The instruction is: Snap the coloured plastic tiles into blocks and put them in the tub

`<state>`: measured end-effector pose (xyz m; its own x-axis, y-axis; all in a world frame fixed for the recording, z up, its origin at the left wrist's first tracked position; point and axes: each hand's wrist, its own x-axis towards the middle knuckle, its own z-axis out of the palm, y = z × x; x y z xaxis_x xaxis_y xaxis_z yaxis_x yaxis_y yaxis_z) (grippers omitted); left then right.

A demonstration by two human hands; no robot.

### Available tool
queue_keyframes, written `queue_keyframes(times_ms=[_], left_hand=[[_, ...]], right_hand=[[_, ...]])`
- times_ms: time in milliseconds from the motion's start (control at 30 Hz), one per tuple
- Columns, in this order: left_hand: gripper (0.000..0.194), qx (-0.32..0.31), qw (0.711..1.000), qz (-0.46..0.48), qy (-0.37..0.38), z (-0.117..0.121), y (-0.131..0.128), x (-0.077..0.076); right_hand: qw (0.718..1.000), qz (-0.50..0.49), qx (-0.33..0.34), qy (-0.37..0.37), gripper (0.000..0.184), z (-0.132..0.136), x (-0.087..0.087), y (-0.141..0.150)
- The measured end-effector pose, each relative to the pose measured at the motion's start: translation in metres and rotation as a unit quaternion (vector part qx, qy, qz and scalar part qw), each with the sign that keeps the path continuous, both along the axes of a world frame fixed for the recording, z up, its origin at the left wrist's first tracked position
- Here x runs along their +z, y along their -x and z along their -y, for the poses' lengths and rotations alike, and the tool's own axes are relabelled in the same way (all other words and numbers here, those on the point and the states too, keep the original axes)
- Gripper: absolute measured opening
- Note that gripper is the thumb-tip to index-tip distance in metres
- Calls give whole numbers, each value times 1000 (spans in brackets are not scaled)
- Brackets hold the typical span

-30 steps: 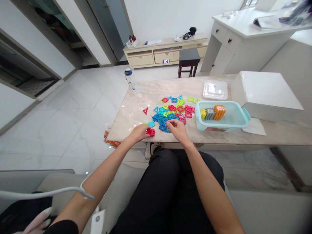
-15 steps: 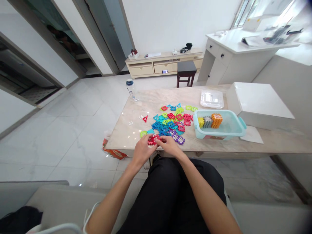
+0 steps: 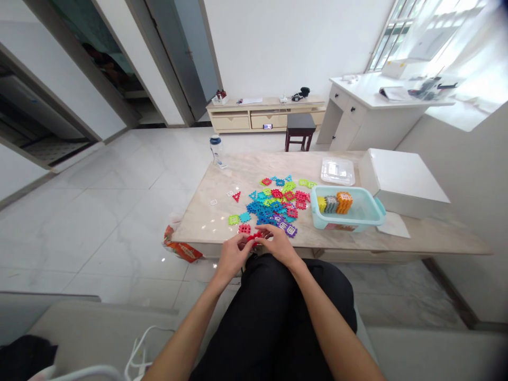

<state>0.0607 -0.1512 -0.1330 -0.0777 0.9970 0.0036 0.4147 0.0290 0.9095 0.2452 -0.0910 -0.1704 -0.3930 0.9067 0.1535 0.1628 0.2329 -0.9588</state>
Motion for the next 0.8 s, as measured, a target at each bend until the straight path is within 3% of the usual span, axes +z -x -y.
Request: queue_keyframes(times_ms=[167,467,567,667,767,800], left_hand=[[36,87,980,178,15,0,-9,-5],[47,148,945,293,-6,29,19,3],[48,161,944,287,-12,35,32,-6],[55,192,950,246,8,51,51,-25],[50,212,967,134,51,88,63,-44],[48,188,976,97,57,104,62,-48]], right_hand=[[994,51,-20,-90,64,12,8,11],[975,150,6,-163,66,34,37,67],[970,185,9,-160,65,36,43,83],[967,209,-7,-144,57,22,46,87],[959,245,-36,-136,48,-5,44,77],[956,257,-38,-139,47,-16,42,72]])
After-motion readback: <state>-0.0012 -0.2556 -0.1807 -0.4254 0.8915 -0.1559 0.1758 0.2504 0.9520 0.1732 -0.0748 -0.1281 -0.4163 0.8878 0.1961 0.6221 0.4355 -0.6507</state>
